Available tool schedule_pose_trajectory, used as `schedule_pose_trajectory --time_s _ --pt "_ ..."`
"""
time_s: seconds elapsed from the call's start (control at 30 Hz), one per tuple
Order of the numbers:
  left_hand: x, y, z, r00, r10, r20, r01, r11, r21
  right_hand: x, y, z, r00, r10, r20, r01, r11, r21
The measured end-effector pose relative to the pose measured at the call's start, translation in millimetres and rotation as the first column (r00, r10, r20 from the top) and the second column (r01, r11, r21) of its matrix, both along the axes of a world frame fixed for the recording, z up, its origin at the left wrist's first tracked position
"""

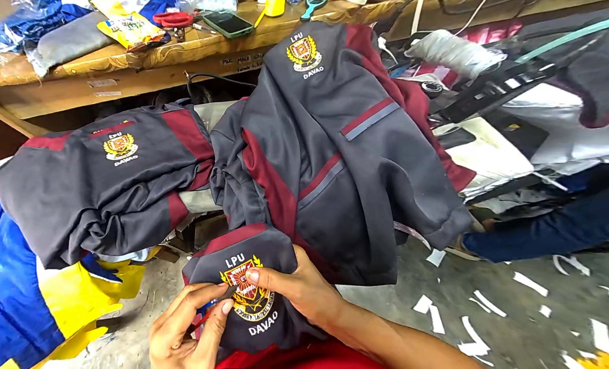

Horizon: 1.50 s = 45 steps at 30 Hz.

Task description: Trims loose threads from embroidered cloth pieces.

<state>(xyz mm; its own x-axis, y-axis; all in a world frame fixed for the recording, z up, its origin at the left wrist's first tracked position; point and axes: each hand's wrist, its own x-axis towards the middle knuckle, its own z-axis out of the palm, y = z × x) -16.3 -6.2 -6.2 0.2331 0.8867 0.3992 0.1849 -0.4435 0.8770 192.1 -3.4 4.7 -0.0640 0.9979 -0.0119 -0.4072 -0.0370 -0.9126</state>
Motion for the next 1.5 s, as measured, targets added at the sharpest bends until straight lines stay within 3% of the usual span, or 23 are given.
schedule_pose_trajectory --time_s 0.17,0.4,0.9,1.5 --pt "1.1 -3.1 5.0 0.984 0.104 -0.141 -0.084 0.986 0.145 0.9 0.8 0.9 0.999 -0.034 0.002 0.034 0.999 -0.035" --pt "5.5 -3.1 3.6 0.935 0.206 -0.289 -0.112 0.944 0.311 0.5 -0.4 0.0 0.997 -0.055 0.060 0.053 0.998 0.037" --pt "5.3 -2.7 0.5 0.919 0.221 -0.328 -0.095 0.928 0.359 4.2 -0.9 1.3 0.990 -0.046 0.136 0.029 0.992 0.122" --pt "2.8 2.4 3.6 0.933 0.193 -0.304 -0.084 0.938 0.336 5.6 2.1 1.7 0.992 -0.050 0.112 0.035 0.991 0.131"
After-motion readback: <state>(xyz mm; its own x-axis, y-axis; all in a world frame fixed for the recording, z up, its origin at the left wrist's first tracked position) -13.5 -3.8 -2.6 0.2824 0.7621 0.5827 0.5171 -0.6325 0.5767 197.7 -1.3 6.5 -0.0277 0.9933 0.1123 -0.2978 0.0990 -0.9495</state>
